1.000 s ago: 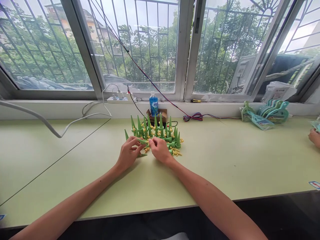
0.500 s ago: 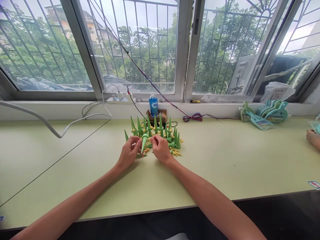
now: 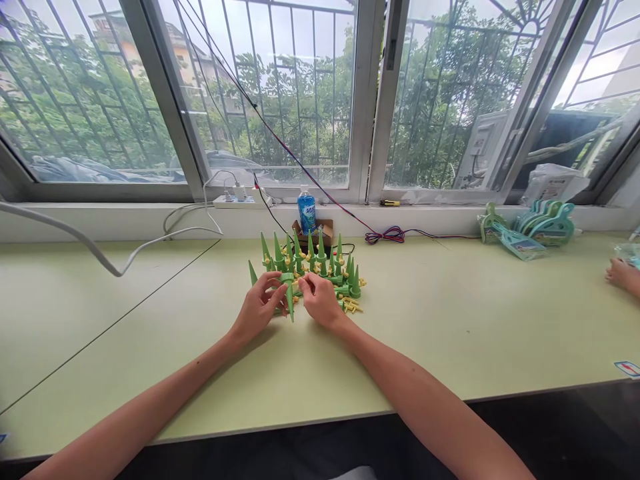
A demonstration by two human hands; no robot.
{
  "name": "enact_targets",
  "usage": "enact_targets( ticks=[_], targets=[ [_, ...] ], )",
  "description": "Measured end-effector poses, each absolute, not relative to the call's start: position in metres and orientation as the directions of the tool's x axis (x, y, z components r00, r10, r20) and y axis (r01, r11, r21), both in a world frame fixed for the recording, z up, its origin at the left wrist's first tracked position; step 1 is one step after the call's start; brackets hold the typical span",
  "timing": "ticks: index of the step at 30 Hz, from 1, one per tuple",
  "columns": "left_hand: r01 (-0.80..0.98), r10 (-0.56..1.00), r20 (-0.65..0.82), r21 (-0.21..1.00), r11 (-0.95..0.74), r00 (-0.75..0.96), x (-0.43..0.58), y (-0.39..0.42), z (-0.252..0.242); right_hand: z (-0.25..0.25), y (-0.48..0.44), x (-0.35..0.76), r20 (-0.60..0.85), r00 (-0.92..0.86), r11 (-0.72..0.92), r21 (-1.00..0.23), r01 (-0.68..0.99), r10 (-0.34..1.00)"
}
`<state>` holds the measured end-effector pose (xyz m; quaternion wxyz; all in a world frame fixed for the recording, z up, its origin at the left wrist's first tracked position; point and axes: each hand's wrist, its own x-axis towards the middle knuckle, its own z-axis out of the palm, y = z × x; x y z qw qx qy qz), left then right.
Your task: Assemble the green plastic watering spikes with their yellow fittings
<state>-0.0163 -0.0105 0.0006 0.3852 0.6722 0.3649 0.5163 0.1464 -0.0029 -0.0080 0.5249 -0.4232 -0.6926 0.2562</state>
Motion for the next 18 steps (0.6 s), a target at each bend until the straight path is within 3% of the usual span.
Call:
enact_targets(
  ticks=[11,18],
  targets=[
    [0.185,0.869,0.458,0.852,-0.49,0.189,-0.0177,-0.0125,-0.0003,-0.0098,-0.0023,0.1438,0.419,-0.09,0.428,-0.876,0.222,0.903],
    [0.086,0.891,0.443,0.888,-0.451,0.098,-0.0147,-0.0129,0.0021,-0.0105,-0.0044,0.1401,0.467,-0.048,0.465,-0.858,0.216,0.883]
  ],
)
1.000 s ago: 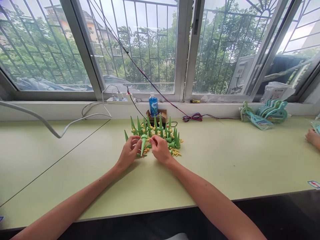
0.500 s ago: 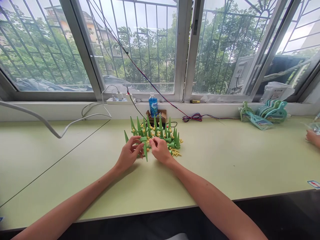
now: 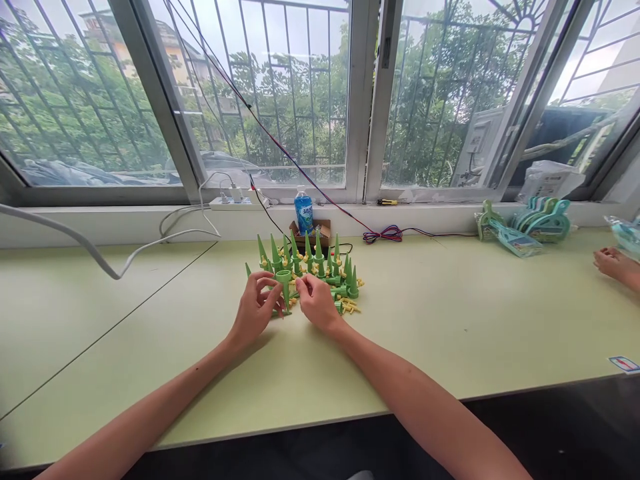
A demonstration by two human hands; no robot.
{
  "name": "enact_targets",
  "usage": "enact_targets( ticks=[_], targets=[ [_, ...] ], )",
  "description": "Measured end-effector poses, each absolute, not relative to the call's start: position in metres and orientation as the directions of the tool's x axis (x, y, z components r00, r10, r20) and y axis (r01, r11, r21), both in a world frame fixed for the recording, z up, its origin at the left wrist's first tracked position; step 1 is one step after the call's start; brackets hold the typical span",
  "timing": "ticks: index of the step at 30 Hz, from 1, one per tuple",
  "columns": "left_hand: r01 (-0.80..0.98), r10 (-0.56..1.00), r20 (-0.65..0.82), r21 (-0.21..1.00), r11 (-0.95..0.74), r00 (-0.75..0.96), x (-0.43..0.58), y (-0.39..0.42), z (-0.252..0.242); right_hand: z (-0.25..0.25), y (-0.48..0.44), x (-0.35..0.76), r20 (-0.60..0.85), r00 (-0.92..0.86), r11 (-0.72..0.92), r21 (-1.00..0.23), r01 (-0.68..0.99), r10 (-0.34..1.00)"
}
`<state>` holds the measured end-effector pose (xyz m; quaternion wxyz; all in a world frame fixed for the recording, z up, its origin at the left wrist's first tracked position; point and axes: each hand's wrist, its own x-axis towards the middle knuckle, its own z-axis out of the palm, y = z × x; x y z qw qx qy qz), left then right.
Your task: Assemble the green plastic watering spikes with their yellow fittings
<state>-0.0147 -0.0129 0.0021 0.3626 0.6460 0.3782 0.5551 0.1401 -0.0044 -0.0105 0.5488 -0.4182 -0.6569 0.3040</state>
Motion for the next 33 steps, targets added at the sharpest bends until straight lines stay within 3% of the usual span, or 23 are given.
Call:
enact_targets(
  ticks=[13,24,33],
  targets=[
    [-0.174,0.959,0.088,0.984,-0.041,0.27,-0.02,-0.011,0.002,-0.002,-0.017,0.14,0.595,-0.165,0.614,-0.723,0.317,0.787],
    [-0.184,0.922,0.061,0.983,0.011,0.382,-0.019,-0.018,0.001,-0.003,-0.014,0.146,0.547,-0.155,0.567,-0.766,0.303,0.822],
    [-0.077,0.906,0.141,0.99,-0.12,0.399,-0.019,-0.018,-0.002,-0.004,-0.01,0.15,0.52,-0.149,0.538,-0.777,0.326,0.841]
  ],
)
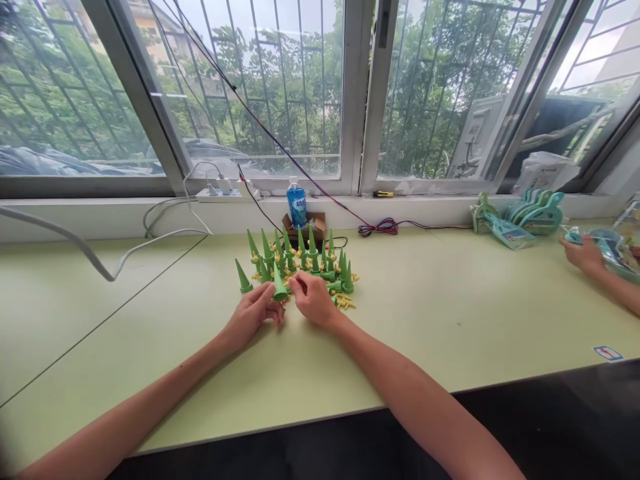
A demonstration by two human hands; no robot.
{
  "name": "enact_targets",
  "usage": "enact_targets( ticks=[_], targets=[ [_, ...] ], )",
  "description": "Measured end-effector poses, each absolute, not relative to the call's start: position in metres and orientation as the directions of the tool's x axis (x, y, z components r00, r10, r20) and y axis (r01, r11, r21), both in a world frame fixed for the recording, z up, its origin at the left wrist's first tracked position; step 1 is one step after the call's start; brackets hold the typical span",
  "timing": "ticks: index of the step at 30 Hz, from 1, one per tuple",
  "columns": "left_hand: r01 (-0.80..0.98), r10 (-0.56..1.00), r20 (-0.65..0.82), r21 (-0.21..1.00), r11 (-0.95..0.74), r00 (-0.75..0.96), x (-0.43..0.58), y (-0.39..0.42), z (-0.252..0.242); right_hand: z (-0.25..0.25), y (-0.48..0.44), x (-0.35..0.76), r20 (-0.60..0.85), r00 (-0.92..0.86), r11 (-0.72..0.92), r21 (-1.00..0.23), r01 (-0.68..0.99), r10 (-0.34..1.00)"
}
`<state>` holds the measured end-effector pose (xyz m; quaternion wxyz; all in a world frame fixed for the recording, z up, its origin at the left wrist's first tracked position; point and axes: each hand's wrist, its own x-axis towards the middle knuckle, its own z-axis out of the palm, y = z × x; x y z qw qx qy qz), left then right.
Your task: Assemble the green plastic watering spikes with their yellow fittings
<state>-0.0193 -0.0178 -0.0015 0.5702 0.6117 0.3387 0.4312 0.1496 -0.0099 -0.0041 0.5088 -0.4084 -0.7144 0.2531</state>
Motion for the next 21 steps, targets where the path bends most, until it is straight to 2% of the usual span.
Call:
enact_targets(
  ticks=[10,17,21],
  targets=[
    [0.08,0.899,0.249,0.952,-0.296,0.361,-0.015,-0.019,0.003,-0.003,-0.006,0.152,0.53,-0.114,0.53,-0.759,0.377,0.84],
    [0.182,0.858,0.43,0.854,-0.487,0.281,-0.013,-0.015,-0.005,-0.004,-0.005,0.152,0.46,-0.113,0.468,-0.806,0.363,0.881],
    [0.214,0.859,0.446,0.84,-0.499,0.251,-0.013,-0.014,-0.004,-0.005,-0.005,0.151,0.467,-0.097,0.469,-0.808,0.357,0.879]
  ],
)
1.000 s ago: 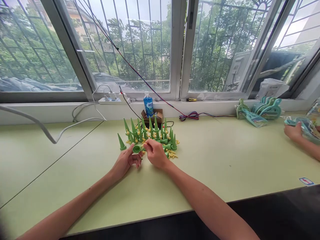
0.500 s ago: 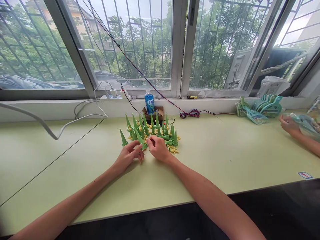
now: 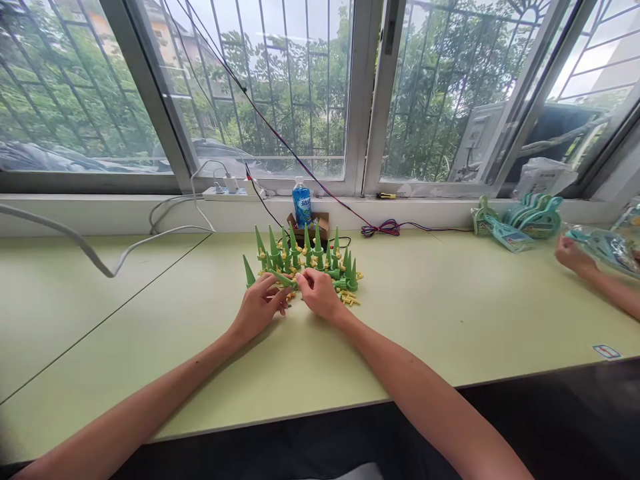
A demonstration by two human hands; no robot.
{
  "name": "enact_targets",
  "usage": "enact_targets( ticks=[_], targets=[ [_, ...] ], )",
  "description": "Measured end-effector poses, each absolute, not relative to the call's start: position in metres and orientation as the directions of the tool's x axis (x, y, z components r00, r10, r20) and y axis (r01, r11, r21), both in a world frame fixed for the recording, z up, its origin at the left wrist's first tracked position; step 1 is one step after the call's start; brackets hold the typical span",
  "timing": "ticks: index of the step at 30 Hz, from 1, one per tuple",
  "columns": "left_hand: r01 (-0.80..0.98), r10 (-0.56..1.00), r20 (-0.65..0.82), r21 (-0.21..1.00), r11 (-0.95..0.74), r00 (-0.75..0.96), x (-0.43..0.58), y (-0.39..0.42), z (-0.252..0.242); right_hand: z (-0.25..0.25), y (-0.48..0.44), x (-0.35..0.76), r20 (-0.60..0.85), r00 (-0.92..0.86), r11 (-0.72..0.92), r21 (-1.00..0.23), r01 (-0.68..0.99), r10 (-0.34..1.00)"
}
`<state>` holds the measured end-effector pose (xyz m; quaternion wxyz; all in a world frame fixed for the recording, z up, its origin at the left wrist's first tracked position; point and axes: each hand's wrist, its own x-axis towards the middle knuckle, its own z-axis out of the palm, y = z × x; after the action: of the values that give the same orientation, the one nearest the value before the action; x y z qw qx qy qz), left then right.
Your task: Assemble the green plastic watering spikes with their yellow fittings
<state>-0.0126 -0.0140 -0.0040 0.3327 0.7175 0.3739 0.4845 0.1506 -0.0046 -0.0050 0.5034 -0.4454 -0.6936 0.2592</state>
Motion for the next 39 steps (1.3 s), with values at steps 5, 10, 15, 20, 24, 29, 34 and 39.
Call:
enact_targets(
  ticks=[5,10,15,20,24,29,34,39],
  targets=[
    [0.108,0.923,0.354,0.922,-0.372,0.151,-0.01,-0.011,0.0,-0.005,-0.003,0.151,0.493,-0.049,0.476,-0.804,0.357,0.869],
    [-0.136,0.966,0.132,0.985,-0.103,0.223,-0.01,-0.01,0.005,-0.003,-0.003,0.153,0.545,-0.067,0.526,-0.758,0.386,0.836],
    [-0.196,0.93,0.105,0.98,-0.036,0.352,-0.011,-0.012,0.006,-0.004,-0.006,0.152,0.578,-0.153,0.587,-0.712,0.385,0.802],
    [-0.162,0.935,0.132,0.983,-0.082,0.33,-0.013,-0.012,0.004,-0.005,-0.007,0.152,0.563,-0.165,0.58,-0.723,0.376,0.809],
    [-0.122,0.931,0.18,0.981,-0.149,0.317,-0.012,-0.012,0.003,-0.004,-0.006,0.154,0.553,-0.169,0.572,-0.729,0.376,0.816],
    [-0.015,0.905,0.326,0.942,-0.335,0.272,-0.012,-0.014,0.0,-0.002,-0.008,0.154,0.521,-0.181,0.549,-0.754,0.361,0.834],
    [0.075,0.885,0.395,0.903,-0.424,0.247,-0.011,-0.017,0.001,0.0,-0.01,0.154,0.483,-0.184,0.517,-0.783,0.348,0.856],
    [0.177,0.882,0.401,0.876,-0.448,0.247,-0.011,-0.022,0.005,0.002,-0.01,0.153,0.461,-0.17,0.491,-0.804,0.336,0.871]
  ],
)
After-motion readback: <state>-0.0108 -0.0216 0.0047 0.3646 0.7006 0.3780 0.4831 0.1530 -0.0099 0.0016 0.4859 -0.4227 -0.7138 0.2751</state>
